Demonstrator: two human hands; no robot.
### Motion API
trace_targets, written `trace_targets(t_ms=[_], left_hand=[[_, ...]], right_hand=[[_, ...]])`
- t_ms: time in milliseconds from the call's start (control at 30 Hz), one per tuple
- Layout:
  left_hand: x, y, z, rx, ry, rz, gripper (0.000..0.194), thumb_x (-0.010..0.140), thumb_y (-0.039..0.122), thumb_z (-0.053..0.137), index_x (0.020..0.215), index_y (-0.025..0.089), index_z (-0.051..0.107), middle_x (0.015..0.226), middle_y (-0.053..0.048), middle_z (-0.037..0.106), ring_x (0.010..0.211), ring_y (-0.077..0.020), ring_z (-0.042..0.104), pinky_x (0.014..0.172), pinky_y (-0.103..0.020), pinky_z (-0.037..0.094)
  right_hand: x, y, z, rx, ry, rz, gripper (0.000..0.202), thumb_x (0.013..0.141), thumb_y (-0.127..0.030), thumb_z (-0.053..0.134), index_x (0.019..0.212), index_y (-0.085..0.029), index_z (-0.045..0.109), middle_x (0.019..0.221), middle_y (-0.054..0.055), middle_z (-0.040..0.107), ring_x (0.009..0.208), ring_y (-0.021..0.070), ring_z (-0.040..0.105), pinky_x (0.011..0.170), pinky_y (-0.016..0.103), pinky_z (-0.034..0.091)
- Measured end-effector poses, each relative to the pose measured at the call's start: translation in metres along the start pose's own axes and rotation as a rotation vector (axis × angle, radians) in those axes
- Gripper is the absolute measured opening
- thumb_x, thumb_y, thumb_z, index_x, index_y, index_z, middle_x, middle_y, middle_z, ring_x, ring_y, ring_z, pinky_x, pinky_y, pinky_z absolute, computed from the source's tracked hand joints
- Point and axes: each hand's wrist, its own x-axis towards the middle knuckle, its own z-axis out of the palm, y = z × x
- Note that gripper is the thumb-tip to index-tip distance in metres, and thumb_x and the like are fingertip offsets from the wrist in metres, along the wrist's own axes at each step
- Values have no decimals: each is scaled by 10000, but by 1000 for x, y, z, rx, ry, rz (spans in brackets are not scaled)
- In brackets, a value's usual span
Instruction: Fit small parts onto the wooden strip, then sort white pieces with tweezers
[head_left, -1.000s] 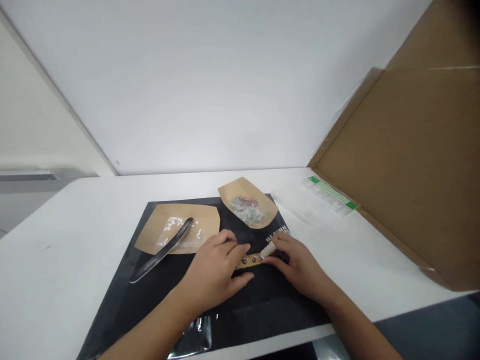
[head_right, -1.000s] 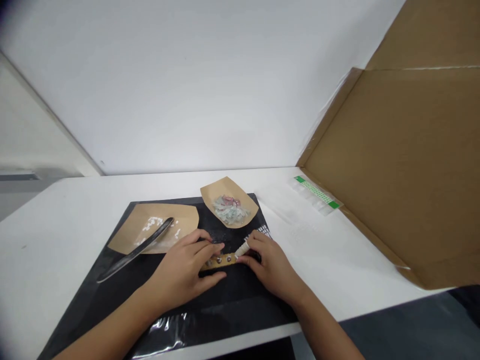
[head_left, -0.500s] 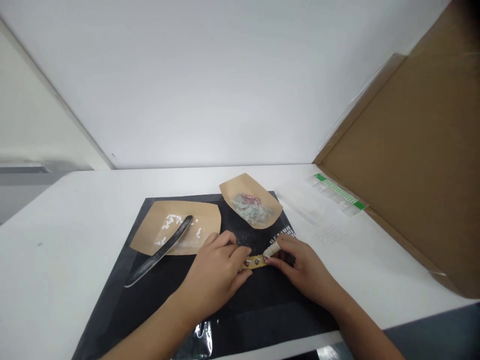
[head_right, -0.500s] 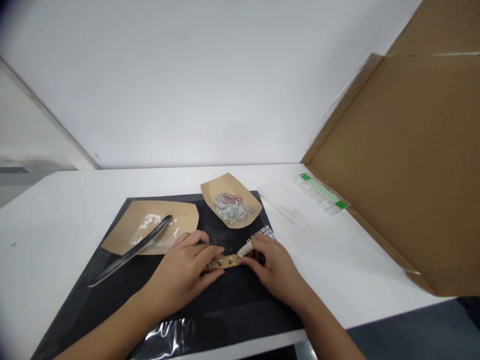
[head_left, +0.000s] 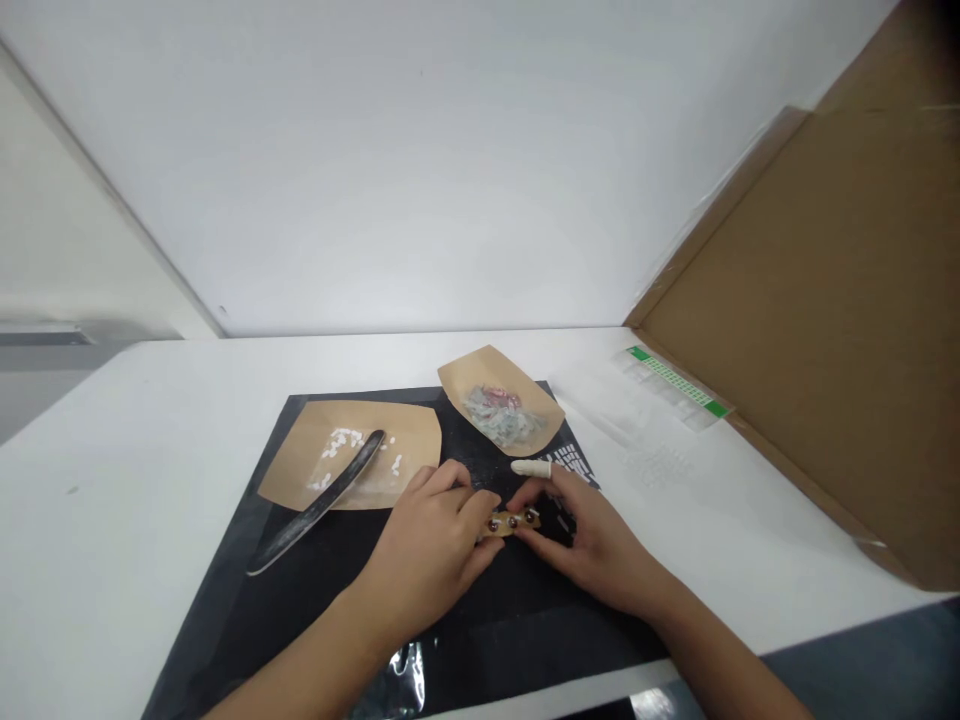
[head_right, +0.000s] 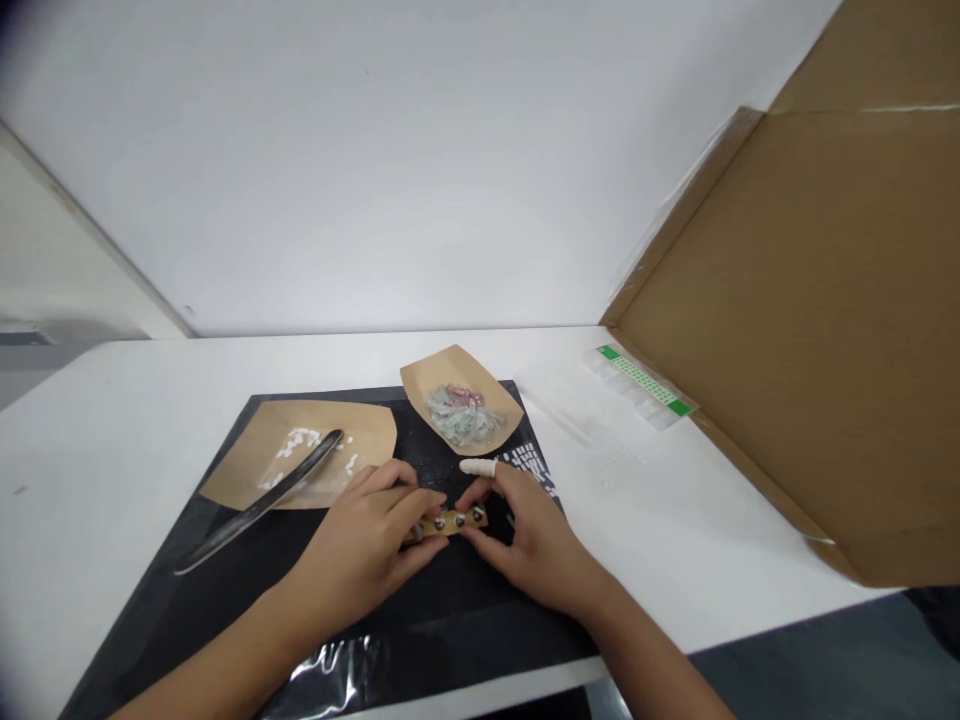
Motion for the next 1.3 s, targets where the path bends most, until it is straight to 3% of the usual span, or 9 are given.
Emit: trace_targets(t_ms=[233,400,567,800,1300], left_hand=[[1,0,1,-3,-14,-23,240,895,297,776,1093,209,672,918,-35,730,1013,-280,588,824,-442,439],[-1,1,1,-18,-29,-38,225,902,284,766,1091,213,668,915,-31,731,1009,-277,587,816,-438,438],[-2,1,2,-21,-30,-46,222,900,287,769,1084,217,666,913,-33,729,1013,-279,586,813,-439,436],[-1,0,2,-27,-35,-38,210,903,270,761,1082,214,665,908,-30,726,1007,-282,584,807,-442,446],[-2,0,-1,-74,12,-25,258,876,341,787,1062,202,674,962,-48,725,1035,-294,545,874,-461,477]], right_hand=[[1,0,1,44,6,25,392,931,-278,726,1277,-305,545,1105,0,726,1031,214,686,961,412,514],[4,0,3,-13,43,-14,293,936,-272,718,1198,-288,589,1047,0,731,998,215,687,956,409,503],[2,4,7,0,62,0,421,922,-267,736,1281,-298,517,1019,-8,738,987,217,690,911,391,514],[3,5,11,-21,89,-23,420,923,-244,740,1264,-304,503,1014,-20,730,990,219,691,947,409,498],[1,-4,5,-55,45,-69,397,922,-241,723,1264,-279,525,1085,27,698,996,215,683,925,399,538]])
